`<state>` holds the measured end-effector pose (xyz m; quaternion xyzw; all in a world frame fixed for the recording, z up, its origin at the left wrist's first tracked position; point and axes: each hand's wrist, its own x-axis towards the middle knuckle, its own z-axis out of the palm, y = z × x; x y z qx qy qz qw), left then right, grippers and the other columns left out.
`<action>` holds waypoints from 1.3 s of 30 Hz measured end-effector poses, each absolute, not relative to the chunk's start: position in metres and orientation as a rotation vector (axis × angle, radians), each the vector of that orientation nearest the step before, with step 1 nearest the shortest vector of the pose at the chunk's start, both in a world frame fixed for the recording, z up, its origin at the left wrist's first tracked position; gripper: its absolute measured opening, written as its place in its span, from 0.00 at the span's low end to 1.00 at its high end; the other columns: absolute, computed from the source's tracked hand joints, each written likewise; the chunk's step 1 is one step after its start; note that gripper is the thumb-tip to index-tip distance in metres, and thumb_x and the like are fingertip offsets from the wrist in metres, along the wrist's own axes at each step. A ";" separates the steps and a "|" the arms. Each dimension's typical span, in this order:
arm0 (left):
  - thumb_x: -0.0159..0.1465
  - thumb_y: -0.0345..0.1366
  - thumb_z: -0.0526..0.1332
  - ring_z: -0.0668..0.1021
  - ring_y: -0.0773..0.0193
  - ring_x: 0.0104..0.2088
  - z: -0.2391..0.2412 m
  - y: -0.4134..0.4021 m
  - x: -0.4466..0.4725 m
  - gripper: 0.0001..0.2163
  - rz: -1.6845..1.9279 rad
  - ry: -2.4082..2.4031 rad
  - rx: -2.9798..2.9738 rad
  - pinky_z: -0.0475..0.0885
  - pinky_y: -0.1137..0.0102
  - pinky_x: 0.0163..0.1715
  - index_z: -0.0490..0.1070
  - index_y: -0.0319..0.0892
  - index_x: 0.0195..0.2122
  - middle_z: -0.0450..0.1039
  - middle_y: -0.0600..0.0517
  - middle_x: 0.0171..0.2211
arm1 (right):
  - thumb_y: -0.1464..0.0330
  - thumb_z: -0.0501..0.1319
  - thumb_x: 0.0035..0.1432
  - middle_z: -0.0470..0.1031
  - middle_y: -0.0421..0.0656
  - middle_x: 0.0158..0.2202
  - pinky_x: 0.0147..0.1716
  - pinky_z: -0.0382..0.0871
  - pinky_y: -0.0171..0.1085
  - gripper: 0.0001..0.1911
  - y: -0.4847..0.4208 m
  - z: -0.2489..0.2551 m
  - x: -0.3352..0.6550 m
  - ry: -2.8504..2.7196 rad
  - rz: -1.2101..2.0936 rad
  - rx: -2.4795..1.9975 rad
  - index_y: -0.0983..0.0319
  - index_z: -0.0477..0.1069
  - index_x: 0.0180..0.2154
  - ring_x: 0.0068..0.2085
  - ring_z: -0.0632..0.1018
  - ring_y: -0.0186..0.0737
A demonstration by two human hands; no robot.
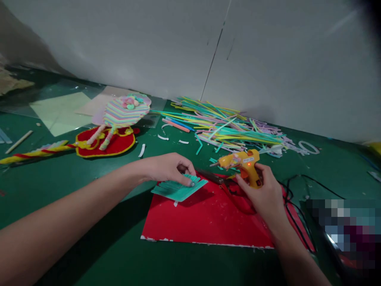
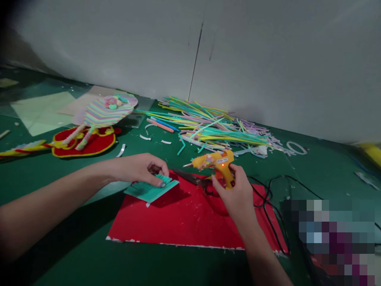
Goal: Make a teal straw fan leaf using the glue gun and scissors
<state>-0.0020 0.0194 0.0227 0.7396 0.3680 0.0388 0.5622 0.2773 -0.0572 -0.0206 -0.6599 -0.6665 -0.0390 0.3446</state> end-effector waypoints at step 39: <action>0.60 0.40 0.60 0.75 0.65 0.34 0.009 -0.027 0.037 0.08 0.528 0.951 1.707 0.68 0.73 0.34 0.74 0.43 0.34 0.77 0.54 0.34 | 0.59 0.67 0.48 0.74 0.40 0.26 0.24 0.69 0.33 0.13 -0.075 -0.004 0.224 -1.304 1.236 -1.334 0.61 0.72 0.29 0.24 0.72 0.31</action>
